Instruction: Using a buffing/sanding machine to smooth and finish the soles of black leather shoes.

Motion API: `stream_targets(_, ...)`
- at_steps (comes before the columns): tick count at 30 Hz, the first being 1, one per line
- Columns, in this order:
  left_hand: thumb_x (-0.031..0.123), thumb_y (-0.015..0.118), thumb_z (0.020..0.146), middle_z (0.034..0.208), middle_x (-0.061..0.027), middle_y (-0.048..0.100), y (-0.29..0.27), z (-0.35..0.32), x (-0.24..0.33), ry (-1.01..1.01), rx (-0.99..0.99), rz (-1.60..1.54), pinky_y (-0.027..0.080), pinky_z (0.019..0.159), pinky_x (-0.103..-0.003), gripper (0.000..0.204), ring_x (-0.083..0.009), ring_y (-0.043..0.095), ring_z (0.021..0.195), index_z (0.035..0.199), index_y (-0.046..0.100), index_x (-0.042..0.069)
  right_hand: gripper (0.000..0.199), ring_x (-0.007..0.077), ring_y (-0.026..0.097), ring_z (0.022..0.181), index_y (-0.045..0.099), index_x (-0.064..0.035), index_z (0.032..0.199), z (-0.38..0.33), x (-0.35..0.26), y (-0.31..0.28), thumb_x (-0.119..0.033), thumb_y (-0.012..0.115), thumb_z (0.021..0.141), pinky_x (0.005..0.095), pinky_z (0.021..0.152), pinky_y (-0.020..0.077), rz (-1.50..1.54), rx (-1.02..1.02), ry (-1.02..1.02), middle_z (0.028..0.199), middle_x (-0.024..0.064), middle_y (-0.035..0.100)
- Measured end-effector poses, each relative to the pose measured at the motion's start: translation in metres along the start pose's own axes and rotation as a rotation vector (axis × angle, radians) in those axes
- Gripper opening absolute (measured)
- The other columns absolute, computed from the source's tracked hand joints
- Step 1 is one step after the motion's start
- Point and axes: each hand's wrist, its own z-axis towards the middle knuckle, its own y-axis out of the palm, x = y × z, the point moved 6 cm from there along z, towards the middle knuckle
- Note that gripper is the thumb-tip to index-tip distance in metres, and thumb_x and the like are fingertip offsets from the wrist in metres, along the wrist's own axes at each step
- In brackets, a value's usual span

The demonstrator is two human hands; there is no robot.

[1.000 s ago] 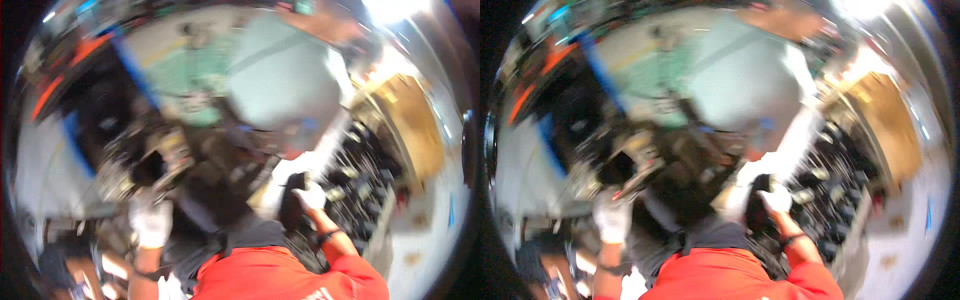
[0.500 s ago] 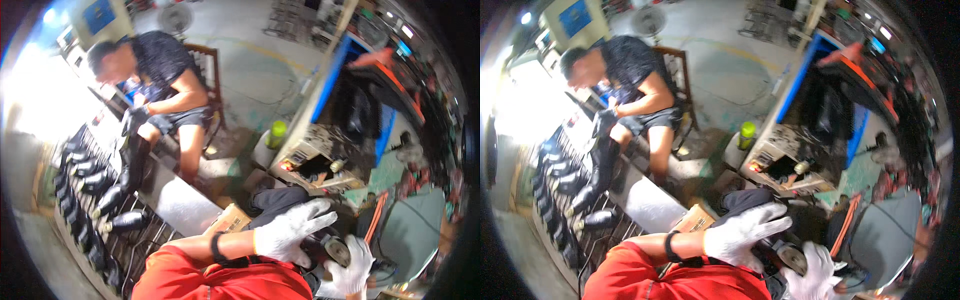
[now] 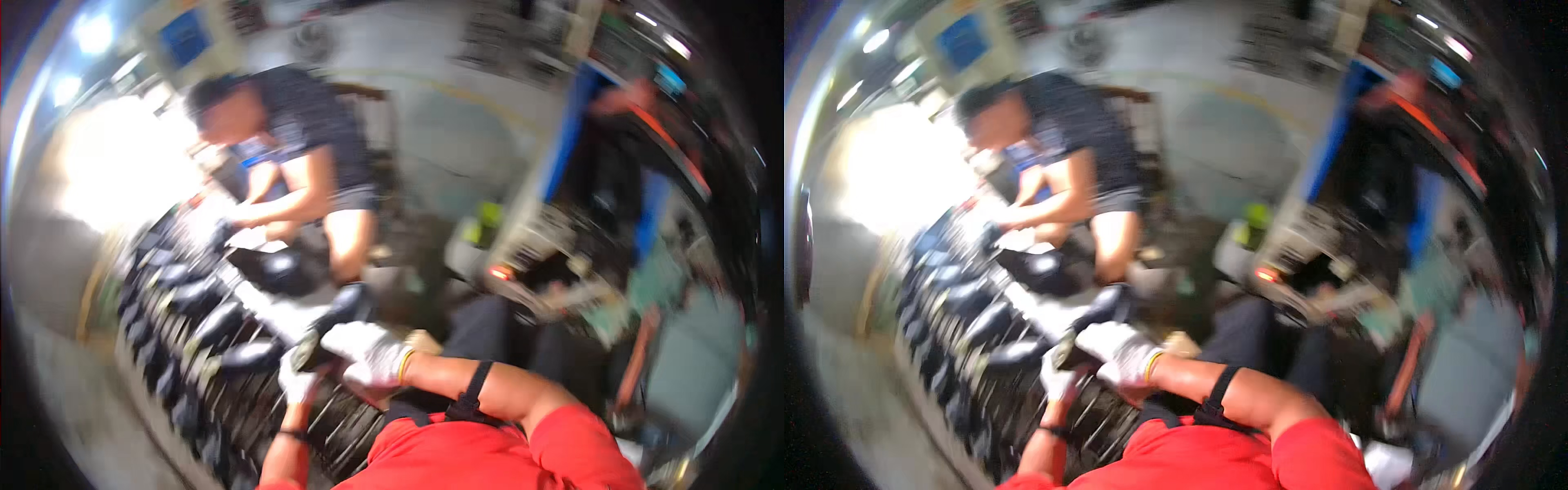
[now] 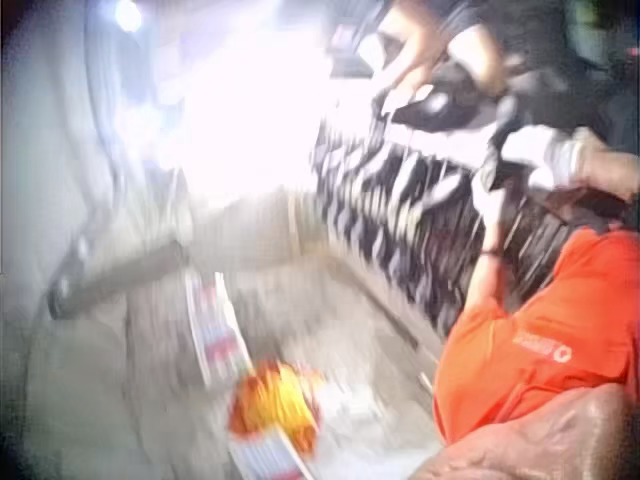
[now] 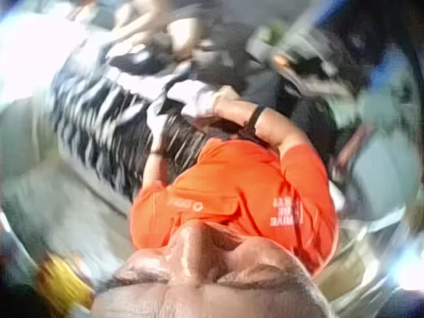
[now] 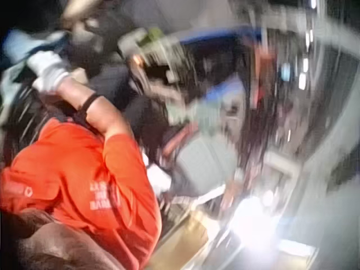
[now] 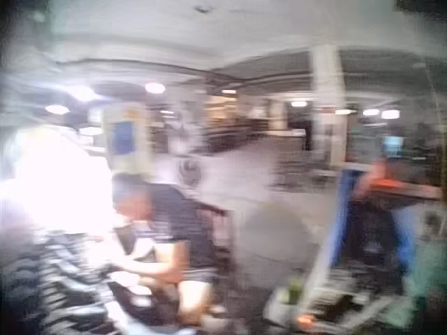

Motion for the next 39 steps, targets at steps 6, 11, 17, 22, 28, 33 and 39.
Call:
stream_targets(6, 0.004, 0.086, 0.085, 0.15, -0.02, 0.07, 0.214, 0.0, 0.164, 0.413, -0.848, 0.132, 0.053, 0.115, -0.038, 0.069, -0.0282, 0.069, 0.132, 0.149, 0.064, -0.005, 0.045, 0.0418, 0.074, 0.111, 0.075, -0.005, 0.113, -0.169, 0.059, -0.053, -0.03, 0.082, 0.077, 0.0517, 0.095, 0.0599, -0.033, 0.338, 0.433, 0.111, 0.0191, 0.076)
stream_targets(11, 0.004, 0.08, 0.09, 0.145, -0.0219, 0.071, 0.337, -0.069, 0.267, 0.692, -1.238, 0.163, 0.053, 0.114, -0.038, 0.061, -0.0292, 0.071, 0.128, 0.148, 0.063, -0.007, 0.048, 0.0431, 0.072, 0.114, 0.074, -0.0034, 0.126, -0.423, -0.041, -0.068, -0.029, 0.079, 0.085, 0.0512, 0.098, 0.0589, 0.019, 1.098, 1.049, 0.115, 0.0209, 0.075)
stream_targets(17, 0.005, 0.072, 0.097, 0.139, -0.0242, 0.073, 0.362, -0.167, 0.309, 0.813, -1.378, 0.273, 0.054, 0.112, -0.039, 0.052, -0.0304, 0.073, 0.122, 0.146, 0.063, -0.009, 0.047, 0.0414, 0.072, 0.117, 0.078, -0.005, 0.118, -0.611, -0.193, 0.129, -0.04, 0.082, 0.087, 0.0495, 0.104, 0.0569, -0.086, 1.638, 2.2, 0.119, 0.0214, 0.077)
stream_targets(22, 0.015, 0.085, 0.091, 0.107, -0.0113, 0.082, 0.33, -0.248, 0.4, 1.091, -1.349, 0.281, 0.063, 0.089, -0.037, 0.032, -0.0226, 0.079, 0.096, 0.12, 0.078, 0.004, 0.034, 0.0266, 0.073, 0.089, 0.074, -0.0036, 0.116, -0.59, -0.174, 0.074, -0.021, 0.087, 0.089, 0.0388, 0.086, 0.0603, -0.102, 1.781, 1.756, 0.097, 0.0131, 0.075)
stream_targets(28, 0.016, 0.084, 0.088, 0.099, -0.0164, 0.078, 0.369, -0.208, 0.443, 1.258, -0.903, 0.063, 0.062, 0.078, -0.048, 0.027, -0.0389, 0.076, 0.087, 0.113, 0.077, 0.007, 0.049, 0.041, 0.07, 0.109, 0.072, 0.0014, 0.128, -0.51, -0.081, -0.239, -0.011, 0.09, 0.085, 0.0465, 0.098, 0.0564, -0.844, 1.399, 0.796, 0.117, 0.0209, 0.073)
stream_targets(33, 0.019, 0.081, 0.093, 0.094, -0.0182, 0.075, 0.391, -0.158, 0.48, 1.143, -0.59, 0.109, 0.06, 0.074, -0.049, 0.017, -0.0423, 0.075, 0.086, 0.102, 0.075, 0.006, 0.053, 0.0437, 0.065, 0.119, 0.07, -0.0031, 0.134, -0.375, -0.014, -0.503, -0.04, 0.079, 0.096, 0.0531, 0.106, 0.051, -1.296, 1.277, 0.399, 0.129, 0.0211, 0.07)
stream_targets(39, 0.037, 0.076, 0.096, 0.088, -0.015, 0.076, 0.494, -0.165, 0.438, 1.049, -0.645, 0.34, 0.06, 0.076, -0.054, 0.026, -0.0408, 0.076, 0.081, 0.096, 0.07, 0.012, 0.05, 0.0386, 0.068, 0.118, 0.078, -0.0065, 0.123, -0.326, 0.106, -0.603, -0.051, 0.069, 0.101, 0.0515, 0.105, 0.052, -1.299, 0.624, 0.81, 0.119, 0.0154, 0.075)
